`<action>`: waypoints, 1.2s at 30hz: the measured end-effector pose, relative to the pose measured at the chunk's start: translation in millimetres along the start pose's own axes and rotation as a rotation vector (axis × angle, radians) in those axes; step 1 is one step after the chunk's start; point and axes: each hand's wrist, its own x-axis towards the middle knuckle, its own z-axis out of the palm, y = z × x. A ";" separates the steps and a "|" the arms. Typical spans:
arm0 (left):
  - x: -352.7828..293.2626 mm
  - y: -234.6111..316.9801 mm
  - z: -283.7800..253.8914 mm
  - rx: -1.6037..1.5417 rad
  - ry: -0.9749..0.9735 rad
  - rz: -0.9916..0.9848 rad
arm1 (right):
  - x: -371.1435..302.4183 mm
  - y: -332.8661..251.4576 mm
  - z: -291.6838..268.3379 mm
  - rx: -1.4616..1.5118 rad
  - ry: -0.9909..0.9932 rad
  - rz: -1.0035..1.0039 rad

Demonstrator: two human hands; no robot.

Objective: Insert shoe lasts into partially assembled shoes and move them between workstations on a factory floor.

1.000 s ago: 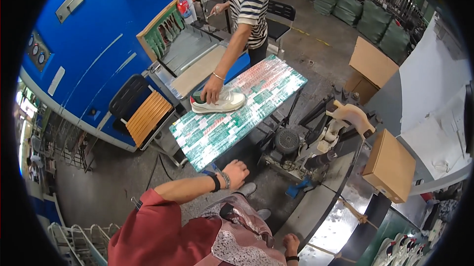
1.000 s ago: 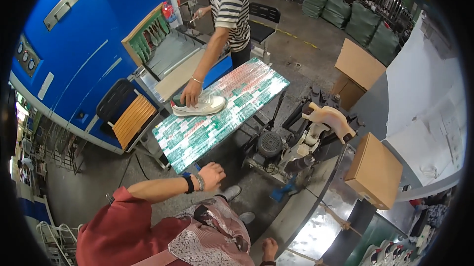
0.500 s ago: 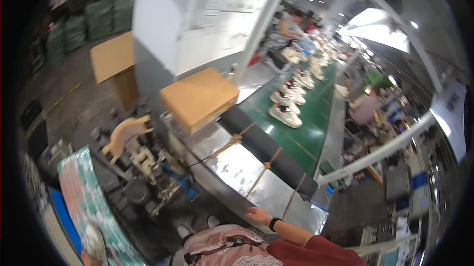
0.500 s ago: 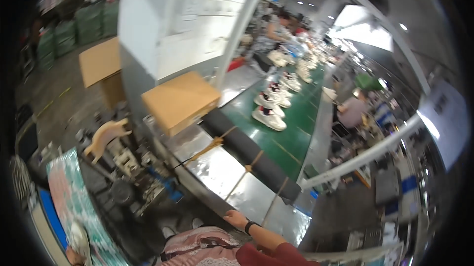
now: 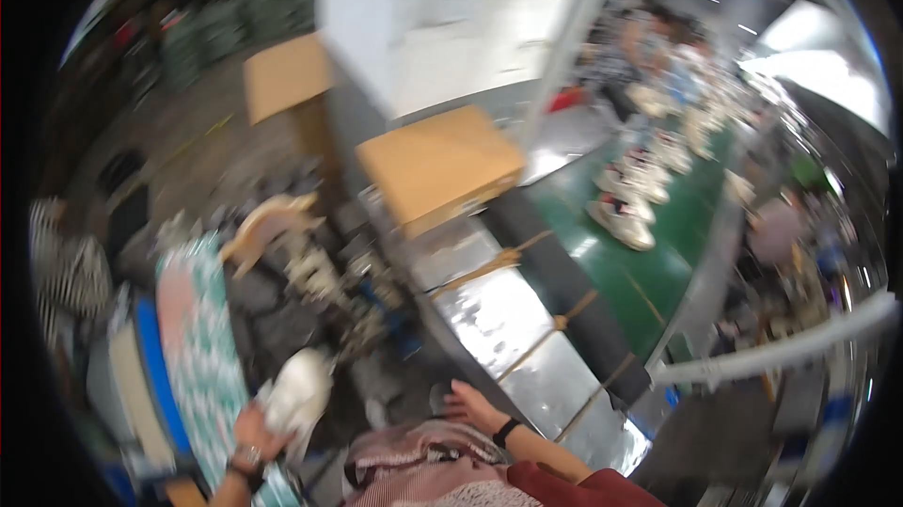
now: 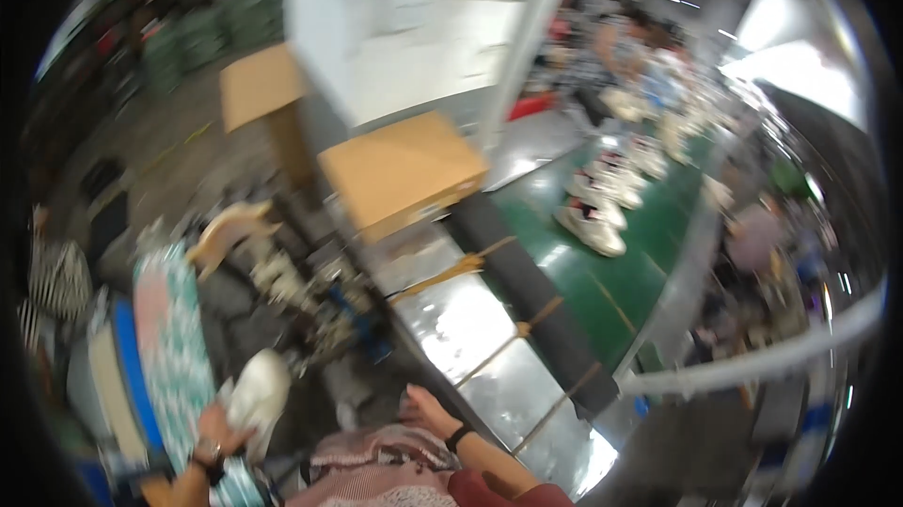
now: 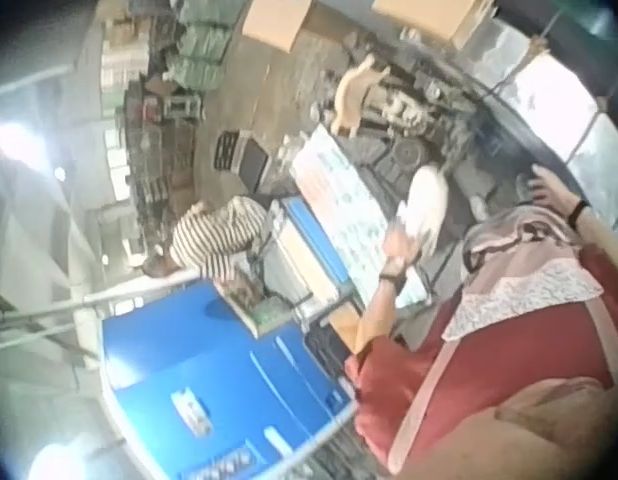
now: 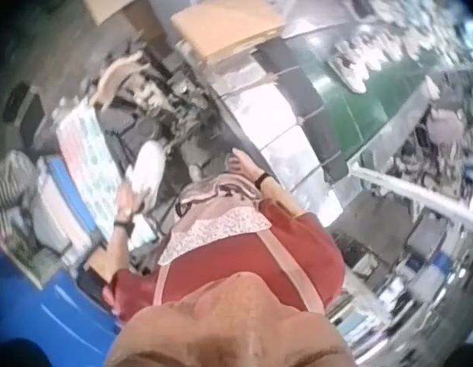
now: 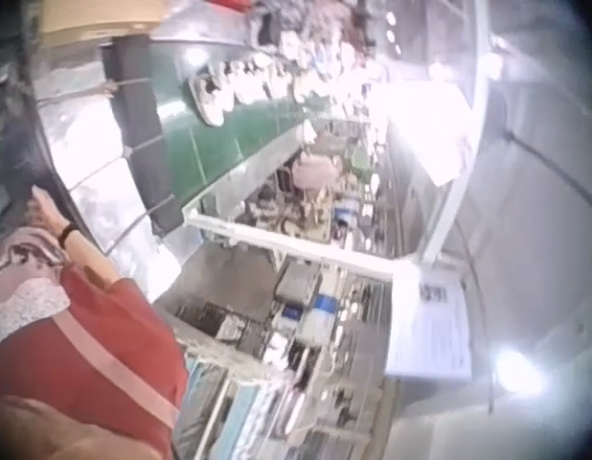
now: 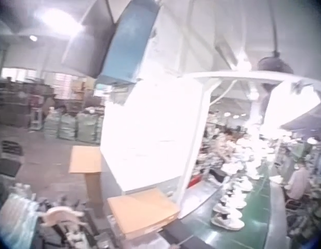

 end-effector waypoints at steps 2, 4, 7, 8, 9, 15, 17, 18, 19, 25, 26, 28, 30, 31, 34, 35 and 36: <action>-3.7 91.4 -54.5 -0.008 0.256 0.560 | 1.8 -41.0 41.3 0.024 -0.301 0.087; -13.5 148.8 -73.0 -0.006 0.389 0.766 | -21.1 -79.5 87.2 0.162 -0.650 0.082; -20.3 200.3 -67.2 -0.009 0.623 0.888 | -58.9 -111.6 117.2 0.288 -0.645 0.142; -20.6 209.4 -60.0 0.002 0.703 0.889 | -59.6 -114.3 110.3 0.286 -0.589 0.040; -21.0 219.9 -59.9 -0.059 0.701 0.842 | -39.0 -118.9 92.0 0.168 -0.545 -0.108; 3.1 226.3 -42.1 -0.424 0.751 0.602 | -56.7 -181.9 163.6 -0.396 -0.283 -0.926; 24.0 220.7 -41.2 -0.503 0.779 0.568 | -37.5 -194.8 181.6 -0.562 -0.211 -1.072; 31.3 215.9 -40.5 -0.515 0.788 0.579 | -33.5 -200.4 195.6 -0.698 -0.122 -1.166; 38.1 211.4 -39.5 -0.572 0.786 0.529 | -32.3 -204.9 208.9 -0.793 -0.063 -1.149; 57.7 200.2 -31.5 -0.671 0.874 0.575 | -55.5 -208.8 250.4 -1.262 0.261 -1.229; 73.3 195.2 -25.1 -0.593 1.012 0.641 | -49.7 -211.6 262.7 -1.385 0.370 -1.264; 73.6 191.3 -26.6 -0.813 0.933 0.555 | -62.0 -222.1 296.9 -1.571 0.278 -1.061; 66.6 194.6 -23.8 -0.891 0.805 0.516 | -44.8 -217.5 293.3 -1.578 0.330 -1.208; 63.1 195.8 -19.3 -1.017 0.728 0.511 | -46.1 -210.7 285.5 -1.542 0.328 -1.233; 58.6 178.9 12.2 -0.960 0.635 0.464 | -75.8 -196.9 273.8 -1.543 0.261 -1.113; 51.9 180.8 23.1 -1.128 0.484 0.410 | -74.4 -195.8 269.5 -1.568 0.320 -1.131; 44.3 177.7 35.6 -1.279 0.315 0.351 | -70.7 -193.1 265.3 -1.552 0.347 -1.133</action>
